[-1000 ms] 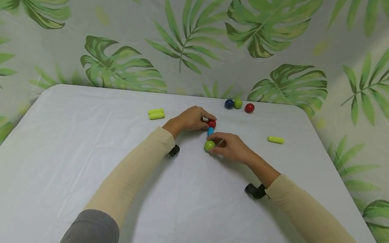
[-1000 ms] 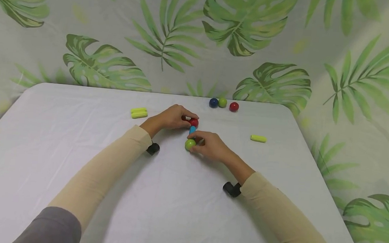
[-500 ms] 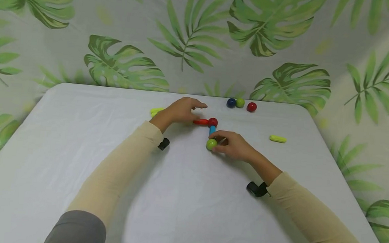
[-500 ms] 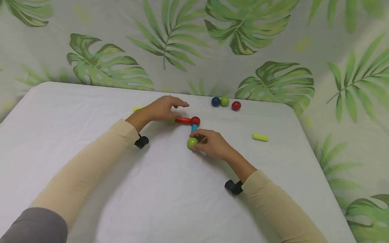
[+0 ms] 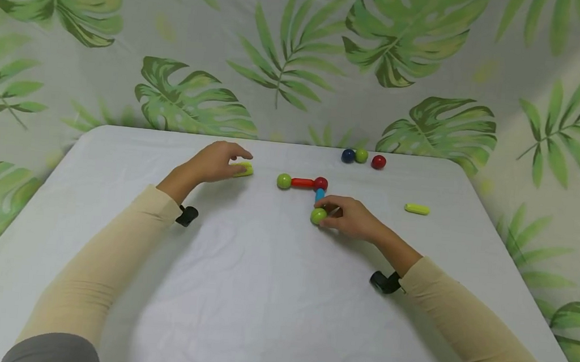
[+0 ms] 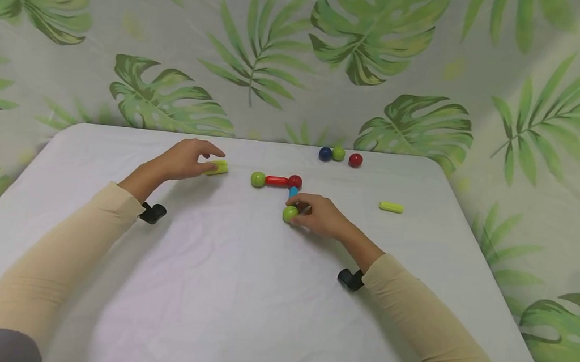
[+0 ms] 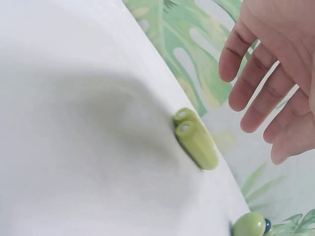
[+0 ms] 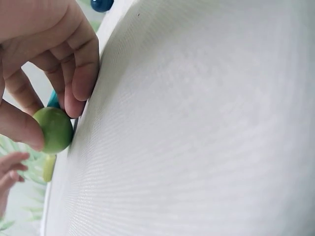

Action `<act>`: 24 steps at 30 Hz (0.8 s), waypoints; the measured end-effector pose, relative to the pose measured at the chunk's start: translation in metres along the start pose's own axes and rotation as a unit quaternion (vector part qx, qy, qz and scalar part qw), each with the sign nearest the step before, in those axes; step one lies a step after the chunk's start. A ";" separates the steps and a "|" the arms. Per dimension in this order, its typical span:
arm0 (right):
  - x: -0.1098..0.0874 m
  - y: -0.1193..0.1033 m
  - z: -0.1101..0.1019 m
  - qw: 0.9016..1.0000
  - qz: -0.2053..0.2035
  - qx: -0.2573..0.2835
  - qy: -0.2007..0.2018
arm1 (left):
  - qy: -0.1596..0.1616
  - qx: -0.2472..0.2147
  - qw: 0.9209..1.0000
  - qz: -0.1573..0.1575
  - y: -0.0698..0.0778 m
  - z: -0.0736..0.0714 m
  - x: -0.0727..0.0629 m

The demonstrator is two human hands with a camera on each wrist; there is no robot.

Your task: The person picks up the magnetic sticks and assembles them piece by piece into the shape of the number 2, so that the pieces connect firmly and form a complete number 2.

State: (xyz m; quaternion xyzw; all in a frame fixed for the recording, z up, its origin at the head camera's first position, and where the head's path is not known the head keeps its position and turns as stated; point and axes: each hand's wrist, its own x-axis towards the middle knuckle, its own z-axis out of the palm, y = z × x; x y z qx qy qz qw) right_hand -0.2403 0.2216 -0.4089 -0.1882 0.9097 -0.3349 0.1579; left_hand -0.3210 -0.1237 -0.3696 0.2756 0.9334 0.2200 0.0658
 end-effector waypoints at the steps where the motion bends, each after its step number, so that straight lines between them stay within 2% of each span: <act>1: 0.000 0.000 0.000 1.000 0.000 0.001 0.000 | 0.001 0.001 1.000 0.000 -0.002 0.001 -0.003; 6: -0.001 0.000 -0.001 1.000 0.002 0.003 -0.002 | 0.016 0.005 1.000 -0.005 -0.012 0.006 -0.014; 10: -0.001 0.000 -0.001 1.000 0.004 0.001 0.000 | 0.028 0.008 0.999 -0.015 -0.017 0.008 -0.013; 16: -0.002 0.000 -0.001 1.000 0.009 0.002 -0.002 | 0.043 0.029 0.999 -0.013 -0.018 0.015 -0.007; 24: -0.002 -0.001 -0.002 1.000 0.005 0.007 -0.004 | 0.018 0.084 0.996 -0.020 -0.013 0.025 -0.001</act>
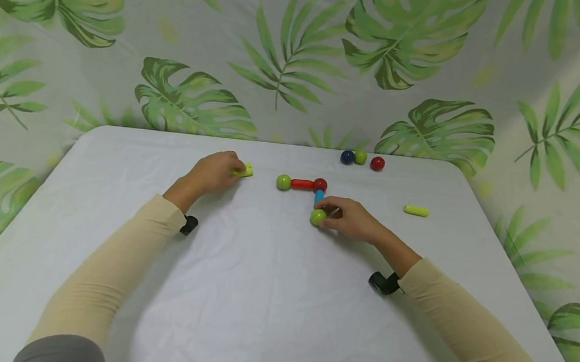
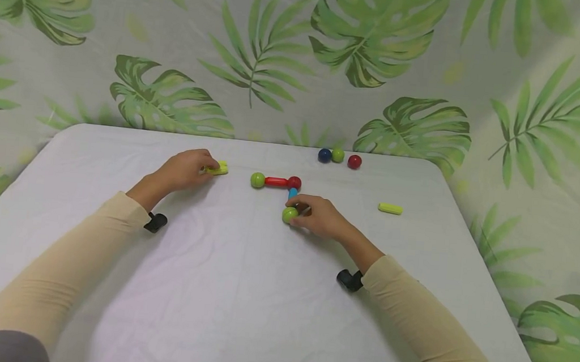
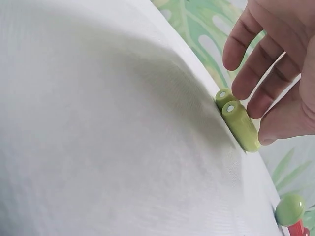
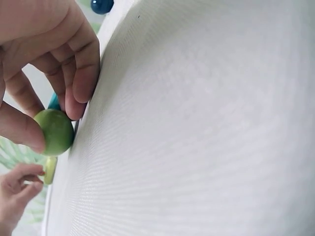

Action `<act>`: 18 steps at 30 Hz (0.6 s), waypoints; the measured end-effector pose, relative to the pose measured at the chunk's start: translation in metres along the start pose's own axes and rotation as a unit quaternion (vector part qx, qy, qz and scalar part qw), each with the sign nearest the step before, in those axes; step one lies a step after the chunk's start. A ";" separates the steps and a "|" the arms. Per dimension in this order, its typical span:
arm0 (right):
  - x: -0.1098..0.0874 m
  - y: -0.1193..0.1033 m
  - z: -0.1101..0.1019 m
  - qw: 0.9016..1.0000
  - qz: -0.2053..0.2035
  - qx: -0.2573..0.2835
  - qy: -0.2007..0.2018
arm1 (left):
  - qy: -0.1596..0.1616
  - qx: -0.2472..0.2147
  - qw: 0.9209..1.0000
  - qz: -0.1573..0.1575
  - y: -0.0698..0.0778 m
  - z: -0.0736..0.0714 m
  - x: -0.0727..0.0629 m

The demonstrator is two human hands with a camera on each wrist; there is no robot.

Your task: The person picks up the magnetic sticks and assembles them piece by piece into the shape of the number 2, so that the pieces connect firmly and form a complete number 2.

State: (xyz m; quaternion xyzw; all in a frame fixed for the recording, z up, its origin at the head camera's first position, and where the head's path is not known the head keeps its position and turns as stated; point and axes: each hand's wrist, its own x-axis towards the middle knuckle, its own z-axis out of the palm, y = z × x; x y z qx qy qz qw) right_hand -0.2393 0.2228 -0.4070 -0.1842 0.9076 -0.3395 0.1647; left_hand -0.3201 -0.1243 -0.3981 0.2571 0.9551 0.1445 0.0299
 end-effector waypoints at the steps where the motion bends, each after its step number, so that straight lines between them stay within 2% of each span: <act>1: 0.000 0.000 0.000 1.000 -0.001 0.001 0.000 | 0.002 -0.001 1.000 -0.001 0.001 0.001 0.000; 6: 0.001 0.000 0.000 1.000 0.004 -0.002 0.002 | 0.013 0.001 1.000 -0.010 0.003 0.005 0.001; 11: 0.002 0.002 0.001 1.000 0.004 -0.002 -0.001 | -0.006 0.011 1.000 -0.022 0.004 0.008 0.002; 18: 0.002 0.003 0.000 1.000 0.001 0.005 -0.002 | -0.026 -0.003 0.999 -0.035 0.006 0.010 0.002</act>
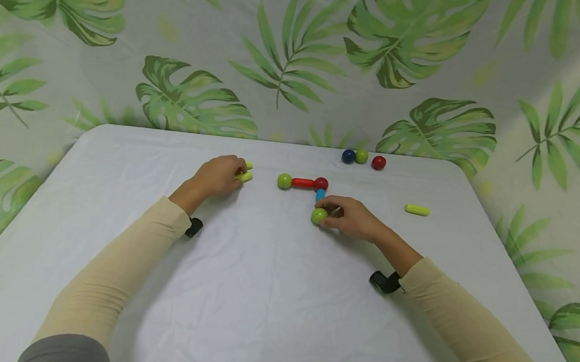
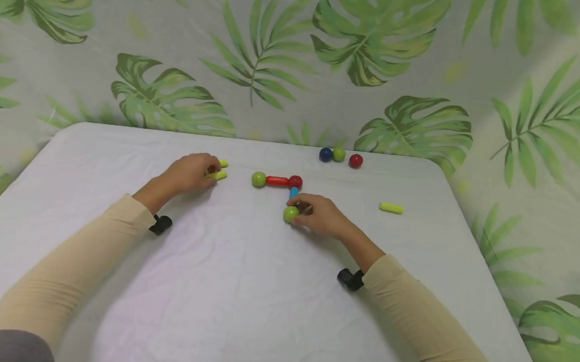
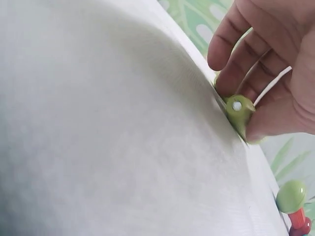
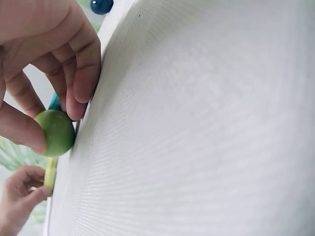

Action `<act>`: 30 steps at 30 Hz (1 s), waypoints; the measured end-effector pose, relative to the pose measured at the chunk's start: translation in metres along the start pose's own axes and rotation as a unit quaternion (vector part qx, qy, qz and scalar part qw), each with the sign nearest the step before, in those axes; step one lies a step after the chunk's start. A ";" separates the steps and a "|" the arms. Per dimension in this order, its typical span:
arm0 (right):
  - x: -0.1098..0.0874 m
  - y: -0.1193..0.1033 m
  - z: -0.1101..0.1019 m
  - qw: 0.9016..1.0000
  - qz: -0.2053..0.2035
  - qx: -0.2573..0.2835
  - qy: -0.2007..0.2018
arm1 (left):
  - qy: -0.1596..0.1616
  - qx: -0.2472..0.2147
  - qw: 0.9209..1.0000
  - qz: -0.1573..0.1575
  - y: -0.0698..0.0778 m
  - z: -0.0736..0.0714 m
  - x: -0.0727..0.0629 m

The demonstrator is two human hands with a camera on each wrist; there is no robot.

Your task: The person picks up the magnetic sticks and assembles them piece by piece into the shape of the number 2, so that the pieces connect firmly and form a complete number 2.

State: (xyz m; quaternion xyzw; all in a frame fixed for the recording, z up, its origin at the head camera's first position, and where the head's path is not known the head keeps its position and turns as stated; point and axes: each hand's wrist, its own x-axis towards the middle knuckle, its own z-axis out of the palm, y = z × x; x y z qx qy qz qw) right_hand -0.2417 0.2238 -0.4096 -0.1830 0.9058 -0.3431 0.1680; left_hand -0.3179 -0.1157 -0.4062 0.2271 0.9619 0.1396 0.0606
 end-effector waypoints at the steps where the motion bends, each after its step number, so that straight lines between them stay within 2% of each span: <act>1: 0.000 0.000 0.000 1.000 0.000 0.000 -0.001 | -0.006 -0.002 1.000 -0.003 0.001 0.000 0.000; 6: -0.001 -0.001 -0.001 1.000 0.000 -0.001 -0.003 | -0.026 -0.011 1.000 -0.004 0.003 0.000 -0.002; 19: -0.001 -0.002 -0.001 1.000 0.006 0.000 -0.004 | -0.017 -0.042 0.999 0.012 0.001 0.002 -0.005; 24: -0.001 -0.003 -0.001 1.000 0.004 -0.002 -0.004 | -0.015 -0.074 0.996 0.052 0.011 0.005 -0.008; 30: -0.001 -0.004 -0.001 1.000 0.005 0.003 -0.005 | -0.022 -0.088 0.989 0.120 0.038 0.011 -0.012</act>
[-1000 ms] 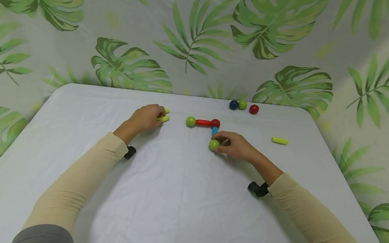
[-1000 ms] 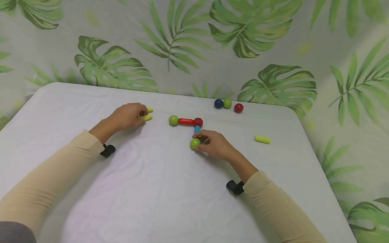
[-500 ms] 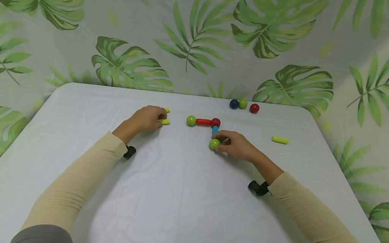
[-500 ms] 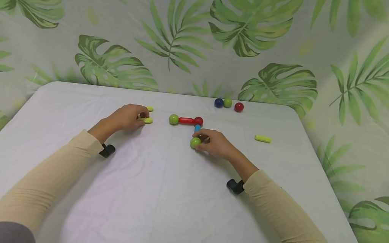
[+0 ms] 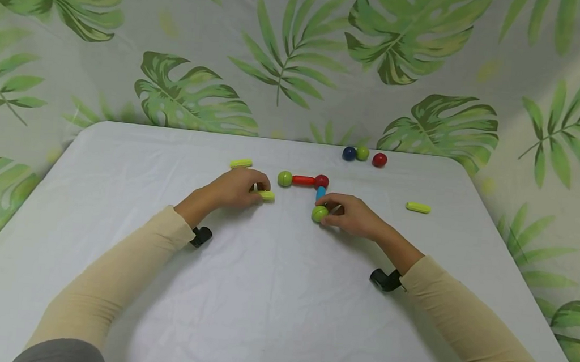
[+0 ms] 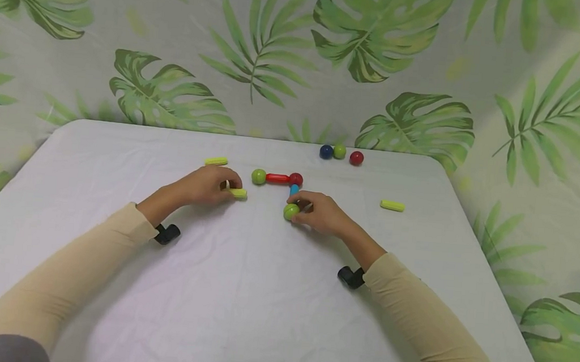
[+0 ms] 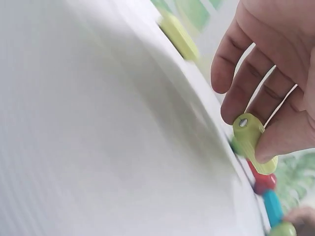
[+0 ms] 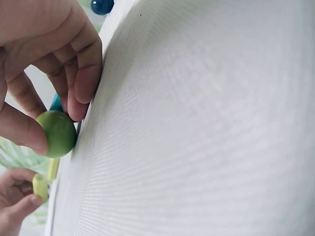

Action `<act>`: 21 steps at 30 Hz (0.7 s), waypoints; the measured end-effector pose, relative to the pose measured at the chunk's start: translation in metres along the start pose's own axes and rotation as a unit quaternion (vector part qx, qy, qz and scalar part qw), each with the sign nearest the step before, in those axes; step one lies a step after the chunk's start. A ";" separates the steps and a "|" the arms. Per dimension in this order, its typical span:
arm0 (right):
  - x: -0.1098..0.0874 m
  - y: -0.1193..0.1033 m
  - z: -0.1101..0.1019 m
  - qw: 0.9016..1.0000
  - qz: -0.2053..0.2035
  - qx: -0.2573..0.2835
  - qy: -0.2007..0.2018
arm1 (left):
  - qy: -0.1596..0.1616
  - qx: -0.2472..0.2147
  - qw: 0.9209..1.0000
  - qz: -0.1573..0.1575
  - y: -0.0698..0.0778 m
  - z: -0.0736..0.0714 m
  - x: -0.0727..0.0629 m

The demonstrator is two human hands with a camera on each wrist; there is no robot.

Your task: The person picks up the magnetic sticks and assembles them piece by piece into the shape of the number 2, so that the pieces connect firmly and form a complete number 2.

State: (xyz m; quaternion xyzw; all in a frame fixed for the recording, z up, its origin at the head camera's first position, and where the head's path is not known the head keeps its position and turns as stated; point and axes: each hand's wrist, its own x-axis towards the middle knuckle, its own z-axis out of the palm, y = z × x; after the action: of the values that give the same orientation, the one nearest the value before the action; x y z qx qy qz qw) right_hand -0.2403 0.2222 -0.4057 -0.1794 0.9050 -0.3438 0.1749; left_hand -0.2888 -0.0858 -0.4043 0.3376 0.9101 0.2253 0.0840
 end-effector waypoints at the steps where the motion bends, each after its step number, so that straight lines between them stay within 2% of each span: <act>1: 0.000 0.000 0.000 1.000 0.001 0.001 0.000 | -0.002 -0.004 1.000 0.012 0.005 0.002 0.000; 5: 0.000 0.000 0.000 1.000 0.002 0.001 0.001 | -0.023 -0.029 0.998 0.051 0.022 0.011 0.001; 7: 0.001 0.001 -0.001 1.000 0.000 0.000 0.002 | -0.033 -0.041 0.997 0.061 0.028 0.013 0.001; 11: 0.001 0.002 -0.001 1.000 -0.005 0.005 0.002 | -0.042 -0.053 0.996 0.057 0.034 0.014 0.001; 21: 0.003 0.005 0.001 1.000 -0.006 0.004 0.001 | -0.032 -0.032 0.997 0.055 0.037 0.022 0.006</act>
State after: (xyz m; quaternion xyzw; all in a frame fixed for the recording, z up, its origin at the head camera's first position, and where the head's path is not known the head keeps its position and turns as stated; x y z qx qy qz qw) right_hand -0.2433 0.2239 -0.4104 -0.1840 0.9026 -0.3486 0.1730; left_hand -0.2653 -0.0487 -0.4067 0.3912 0.8794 0.2472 0.1115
